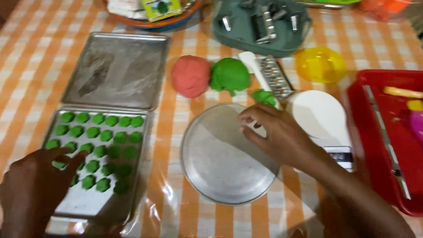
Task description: The person is rolling out green dough and using a small metal tool to cut it into small, uniform shapes, which are then placed on a tray.
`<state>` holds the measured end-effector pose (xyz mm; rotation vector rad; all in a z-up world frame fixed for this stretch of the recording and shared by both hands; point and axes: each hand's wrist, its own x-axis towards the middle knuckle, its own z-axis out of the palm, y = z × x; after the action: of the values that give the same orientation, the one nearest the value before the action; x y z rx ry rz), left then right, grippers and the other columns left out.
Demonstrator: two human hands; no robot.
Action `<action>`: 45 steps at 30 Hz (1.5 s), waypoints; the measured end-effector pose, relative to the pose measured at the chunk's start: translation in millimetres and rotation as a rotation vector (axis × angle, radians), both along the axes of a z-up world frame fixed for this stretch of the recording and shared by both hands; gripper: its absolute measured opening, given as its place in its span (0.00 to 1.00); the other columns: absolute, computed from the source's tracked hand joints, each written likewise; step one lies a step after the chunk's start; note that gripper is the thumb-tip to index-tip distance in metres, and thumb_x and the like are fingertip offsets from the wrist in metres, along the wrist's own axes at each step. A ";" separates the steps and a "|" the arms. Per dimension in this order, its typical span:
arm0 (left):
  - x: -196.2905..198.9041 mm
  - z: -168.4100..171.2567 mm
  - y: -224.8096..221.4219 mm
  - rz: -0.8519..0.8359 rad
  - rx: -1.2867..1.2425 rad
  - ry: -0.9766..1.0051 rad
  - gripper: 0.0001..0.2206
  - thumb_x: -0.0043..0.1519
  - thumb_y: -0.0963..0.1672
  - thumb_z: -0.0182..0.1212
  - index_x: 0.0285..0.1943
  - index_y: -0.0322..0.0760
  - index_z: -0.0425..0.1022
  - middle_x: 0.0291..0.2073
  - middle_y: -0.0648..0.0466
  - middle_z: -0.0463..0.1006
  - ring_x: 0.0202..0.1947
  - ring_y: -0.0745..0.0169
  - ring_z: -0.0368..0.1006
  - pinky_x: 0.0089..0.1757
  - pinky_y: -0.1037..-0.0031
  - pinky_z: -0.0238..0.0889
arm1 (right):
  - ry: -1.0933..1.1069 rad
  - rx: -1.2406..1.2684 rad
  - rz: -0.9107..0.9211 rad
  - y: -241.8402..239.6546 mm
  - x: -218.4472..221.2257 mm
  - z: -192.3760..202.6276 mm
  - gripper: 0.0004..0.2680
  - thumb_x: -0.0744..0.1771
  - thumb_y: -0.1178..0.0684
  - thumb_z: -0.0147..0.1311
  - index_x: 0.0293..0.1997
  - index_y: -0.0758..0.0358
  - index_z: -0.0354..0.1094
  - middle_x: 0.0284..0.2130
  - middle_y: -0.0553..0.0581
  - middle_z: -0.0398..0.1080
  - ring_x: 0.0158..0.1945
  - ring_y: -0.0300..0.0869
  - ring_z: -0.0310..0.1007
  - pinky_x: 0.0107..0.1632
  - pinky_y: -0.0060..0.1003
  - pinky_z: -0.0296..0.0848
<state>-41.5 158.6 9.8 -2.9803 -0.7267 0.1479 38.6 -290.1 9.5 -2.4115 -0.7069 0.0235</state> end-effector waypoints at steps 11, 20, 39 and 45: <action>79.6 40.8 -220.6 -0.856 -0.086 0.281 0.20 0.63 0.57 0.59 0.49 0.43 0.76 0.37 0.53 0.80 0.39 0.44 0.81 0.35 0.51 0.75 | -0.020 -0.275 -0.339 -52.5 32.1 -0.6 0.09 0.67 0.52 0.54 0.51 0.58 0.73 0.38 0.60 0.76 0.44 0.54 0.77 0.46 0.49 0.74; 117.6 87.7 -278.6 -0.991 -0.241 0.120 0.17 0.63 0.51 0.64 0.48 0.34 0.76 0.35 0.46 0.78 0.40 0.32 0.81 0.39 0.43 0.74 | -0.114 -0.334 -0.266 -38.5 53.9 -49.6 0.18 0.66 0.52 0.60 0.63 0.62 0.67 0.41 0.70 0.72 0.45 0.63 0.77 0.43 0.54 0.80; 142.5 53.6 -303.1 -1.052 -1.132 -0.876 0.14 0.69 0.45 0.61 0.58 0.30 0.74 0.42 0.41 0.75 0.49 0.39 0.75 0.45 0.55 0.73 | 0.565 1.318 -0.260 -20.8 48.9 22.9 0.08 0.69 0.48 0.49 0.45 0.60 0.69 0.34 0.58 0.72 0.41 0.48 0.76 0.49 0.44 0.79; 134.9 52.3 -312.3 -0.966 -1.222 -0.953 0.11 0.71 0.47 0.53 0.56 0.39 0.74 0.49 0.52 0.75 0.51 0.58 0.73 0.49 0.69 0.70 | 0.409 1.308 -0.056 -15.0 51.3 42.3 0.07 0.68 0.66 0.49 0.47 0.66 0.72 0.46 0.61 0.74 0.50 0.48 0.75 0.53 0.44 0.79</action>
<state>93.4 -153.7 62.1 -3.8688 1.4432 -1.3795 89.9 -305.2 51.8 -1.1092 -0.2755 0.0202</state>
